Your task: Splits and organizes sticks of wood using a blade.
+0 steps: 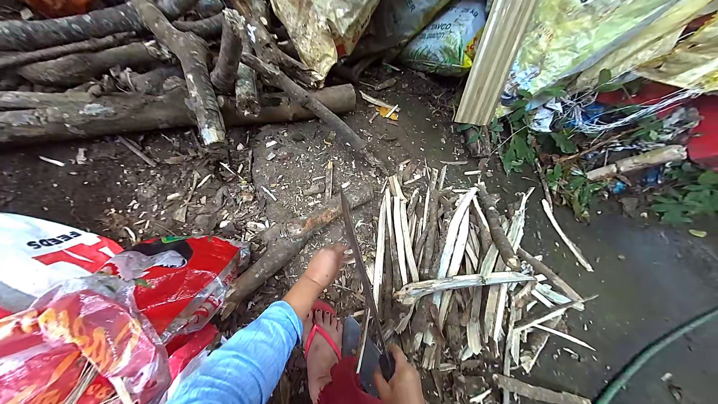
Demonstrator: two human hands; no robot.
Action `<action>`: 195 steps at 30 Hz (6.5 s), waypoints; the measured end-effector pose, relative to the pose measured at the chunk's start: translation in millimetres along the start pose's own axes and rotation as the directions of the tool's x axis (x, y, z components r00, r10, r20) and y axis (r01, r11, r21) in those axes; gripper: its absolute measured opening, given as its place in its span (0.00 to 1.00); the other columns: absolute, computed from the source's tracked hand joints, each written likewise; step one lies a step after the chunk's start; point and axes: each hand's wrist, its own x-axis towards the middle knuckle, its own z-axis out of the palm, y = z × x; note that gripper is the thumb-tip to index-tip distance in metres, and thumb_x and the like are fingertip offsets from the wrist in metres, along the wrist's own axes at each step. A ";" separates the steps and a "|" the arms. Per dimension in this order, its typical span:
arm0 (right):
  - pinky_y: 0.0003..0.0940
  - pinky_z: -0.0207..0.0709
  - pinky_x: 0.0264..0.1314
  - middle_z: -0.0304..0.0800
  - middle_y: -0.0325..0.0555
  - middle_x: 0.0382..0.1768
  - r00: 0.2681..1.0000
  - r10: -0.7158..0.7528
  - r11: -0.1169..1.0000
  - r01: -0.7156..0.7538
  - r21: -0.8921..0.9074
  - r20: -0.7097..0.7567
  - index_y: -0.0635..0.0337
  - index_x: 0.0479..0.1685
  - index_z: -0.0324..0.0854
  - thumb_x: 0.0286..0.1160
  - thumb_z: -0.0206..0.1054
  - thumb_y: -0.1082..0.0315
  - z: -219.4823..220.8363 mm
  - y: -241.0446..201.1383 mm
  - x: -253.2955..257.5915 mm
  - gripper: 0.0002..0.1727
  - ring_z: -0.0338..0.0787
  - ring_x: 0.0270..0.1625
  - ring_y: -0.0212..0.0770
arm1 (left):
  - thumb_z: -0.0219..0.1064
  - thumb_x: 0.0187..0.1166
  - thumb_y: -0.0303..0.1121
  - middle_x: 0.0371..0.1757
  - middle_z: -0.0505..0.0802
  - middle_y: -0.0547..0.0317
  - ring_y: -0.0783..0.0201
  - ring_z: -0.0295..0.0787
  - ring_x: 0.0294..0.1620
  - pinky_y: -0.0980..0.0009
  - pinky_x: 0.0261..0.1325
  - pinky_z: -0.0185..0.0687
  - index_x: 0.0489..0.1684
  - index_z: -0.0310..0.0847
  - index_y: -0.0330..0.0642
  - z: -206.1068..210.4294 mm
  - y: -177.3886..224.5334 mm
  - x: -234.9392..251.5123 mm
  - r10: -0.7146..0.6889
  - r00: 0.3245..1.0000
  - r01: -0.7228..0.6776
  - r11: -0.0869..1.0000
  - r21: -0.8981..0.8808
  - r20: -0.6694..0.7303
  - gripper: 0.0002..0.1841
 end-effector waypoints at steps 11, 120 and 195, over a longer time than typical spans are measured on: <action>0.67 0.83 0.54 0.93 0.71 0.40 0.999 0.043 0.999 -0.043 -0.006 0.015 0.77 0.64 0.80 0.69 0.73 0.67 10.7 5.5 1.0 0.26 0.94 0.46 0.70 | 0.56 0.90 0.28 0.64 0.91 0.31 0.37 0.87 0.70 0.47 0.79 0.74 0.64 0.84 0.25 10.3 -4.2 -2.1 0.033 0.998 -0.033 0.999 -0.006 -0.046 0.17; 0.49 0.86 0.41 0.89 0.60 0.30 0.984 0.169 0.889 -0.177 0.422 0.057 0.81 0.59 0.78 0.58 0.72 0.76 8.8 53.8 14.0 0.26 0.90 0.28 0.48 | 0.62 0.88 0.31 0.46 0.89 0.43 0.56 0.87 0.44 0.60 0.53 0.83 0.55 0.81 0.26 89.0 22.4 44.6 -0.653 0.751 0.306 0.473 -0.826 -0.095 0.13; 0.61 0.84 0.45 0.91 0.66 0.33 0.996 -0.074 0.977 0.084 0.196 -0.057 0.77 0.58 0.83 0.62 0.73 0.70 15.2 17.1 10.6 0.24 0.93 0.37 0.62 | 0.72 0.75 0.23 0.75 0.81 0.25 0.33 0.78 0.78 0.45 0.83 0.69 0.81 0.69 0.24 16.8 -69.3 -87.8 -0.203 0.902 0.165 0.977 -0.132 -0.380 0.32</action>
